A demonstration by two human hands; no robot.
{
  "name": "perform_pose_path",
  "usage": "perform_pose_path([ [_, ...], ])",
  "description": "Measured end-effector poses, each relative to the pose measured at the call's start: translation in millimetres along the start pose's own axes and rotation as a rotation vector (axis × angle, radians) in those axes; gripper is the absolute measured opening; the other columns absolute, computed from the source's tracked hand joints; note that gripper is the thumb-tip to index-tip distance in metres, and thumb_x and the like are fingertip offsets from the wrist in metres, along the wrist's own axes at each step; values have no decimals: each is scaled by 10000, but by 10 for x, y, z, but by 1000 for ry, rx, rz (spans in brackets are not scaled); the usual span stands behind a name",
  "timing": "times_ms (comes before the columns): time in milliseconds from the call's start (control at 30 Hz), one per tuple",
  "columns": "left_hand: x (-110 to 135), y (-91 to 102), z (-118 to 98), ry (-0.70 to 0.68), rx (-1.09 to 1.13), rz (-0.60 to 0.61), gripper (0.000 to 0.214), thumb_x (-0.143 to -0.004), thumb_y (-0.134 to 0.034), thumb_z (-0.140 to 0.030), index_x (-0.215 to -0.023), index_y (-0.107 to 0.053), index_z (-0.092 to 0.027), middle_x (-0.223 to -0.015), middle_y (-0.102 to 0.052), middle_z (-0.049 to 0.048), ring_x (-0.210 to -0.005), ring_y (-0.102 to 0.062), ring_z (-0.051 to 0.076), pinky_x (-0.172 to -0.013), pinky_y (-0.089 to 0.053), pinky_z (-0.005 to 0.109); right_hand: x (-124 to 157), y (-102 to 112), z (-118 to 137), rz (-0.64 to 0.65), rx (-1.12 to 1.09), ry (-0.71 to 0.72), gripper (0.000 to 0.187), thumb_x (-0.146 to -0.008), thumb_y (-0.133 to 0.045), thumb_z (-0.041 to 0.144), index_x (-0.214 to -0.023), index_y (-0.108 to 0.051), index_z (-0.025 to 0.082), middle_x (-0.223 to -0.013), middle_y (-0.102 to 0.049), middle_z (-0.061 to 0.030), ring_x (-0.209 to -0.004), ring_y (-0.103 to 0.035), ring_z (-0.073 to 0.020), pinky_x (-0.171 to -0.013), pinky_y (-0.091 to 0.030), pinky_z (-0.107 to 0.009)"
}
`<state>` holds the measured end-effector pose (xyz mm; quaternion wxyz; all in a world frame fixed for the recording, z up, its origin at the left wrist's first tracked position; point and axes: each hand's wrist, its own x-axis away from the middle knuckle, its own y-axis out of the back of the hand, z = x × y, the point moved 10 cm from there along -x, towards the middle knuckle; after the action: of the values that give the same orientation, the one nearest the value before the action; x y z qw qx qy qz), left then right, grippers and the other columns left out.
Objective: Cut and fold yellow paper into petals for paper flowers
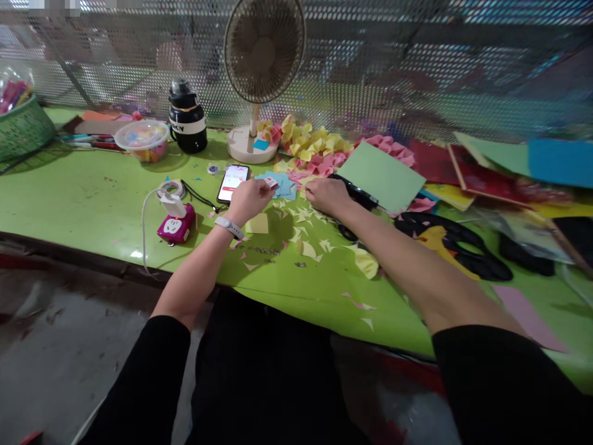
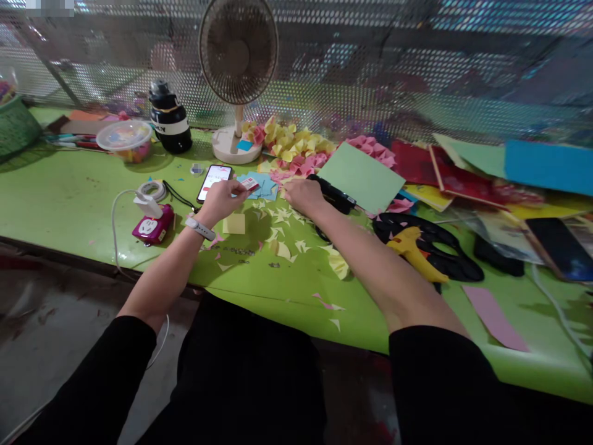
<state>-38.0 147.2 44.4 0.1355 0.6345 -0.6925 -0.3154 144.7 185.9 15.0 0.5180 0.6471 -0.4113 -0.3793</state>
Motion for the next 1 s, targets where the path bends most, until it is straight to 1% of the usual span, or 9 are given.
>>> perform_pose_path([
  [167,3,-5,-27,-13,-166,-16,149,-845,-651,-306,-764,-722,-203,-852,-751,88,-806,-656,220,-781,-474,328,-18,-21,-87,-59,-176,-66,338,-921,-513,313,-984,-786,125,-1118,-731,-158,-987,-648,-264,-709,-414,-319],
  [300,18,-50,-31,-1,-126,36,163,-852,-645,-305,-806,-734,-176,-845,-748,90,-769,-649,211,-765,-486,340,-6,-76,-250,-26,-369,-170,332,-893,-575,375,-972,-803,146,-1020,-771,-112,-878,-670,-245,-683,-421,-310],
  [367,47,-122,-28,39,4,89,190,-856,-663,-329,-789,-729,-164,-827,-741,93,-774,-656,204,-789,-508,353,72,25,-259,-72,-391,-170,341,-918,-541,357,-991,-799,145,-1021,-774,-113,-884,-674,-252,-713,-437,-323],
  [433,105,-281,4,146,243,177,241,-878,-667,-366,-778,-719,-154,-838,-741,103,-805,-675,195,-825,-534,364,235,239,-163,-188,-368,-121,353,-958,-487,330,-998,-788,149,-1065,-763,-130,-948,-665,-271,-793,-453,-358],
  [567,349,-784,4,467,819,375,371,-951,-597,-474,-833,-685,-134,-872,-753,129,-837,-702,175,-867,-574,375,725,592,292,-364,-278,39,414,-1042,-363,331,-1080,-752,195,-1122,-741,-129,-1050,-618,-294,-939,-405,-458],
  [700,491,-1041,-145,525,1061,455,235,-994,-566,-245,-834,-665,-103,-837,-751,105,-722,-696,107,-935,-561,346,1062,606,628,-423,-232,183,378,-1050,-376,291,-1058,-743,198,-1139,-734,-131,-1030,-614,-285,-901,-412,-465],
  [767,519,-1074,-156,540,1079,469,190,-983,-571,-175,-838,-663,-95,-815,-751,93,-683,-699,96,-920,-563,323,1165,616,602,-517,-258,225,307,-1034,-447,285,-1046,-741,198,-1129,-736,-124,-1014,-618,-281,-893,-428,-469],
  [867,538,-1077,-166,545,1073,513,156,-980,-581,-174,-873,-670,-102,-849,-768,104,-768,-741,126,-913,-565,313,1286,653,401,-666,-365,255,200,-992,-565,313,-1029,-741,227,-1135,-729,-97,-1032,-624,-279,-912,-462,-485],
  [1000,562,-1088,-207,491,1040,588,141,-973,-613,-232,-947,-687,-114,-954,-785,127,-856,-756,145,-966,-550,345,1370,665,171,-713,-634,261,133,-957,-634,335,-948,-748,267,-1105,-721,-67,-1035,-649,-268,-875,-533,-478],
])
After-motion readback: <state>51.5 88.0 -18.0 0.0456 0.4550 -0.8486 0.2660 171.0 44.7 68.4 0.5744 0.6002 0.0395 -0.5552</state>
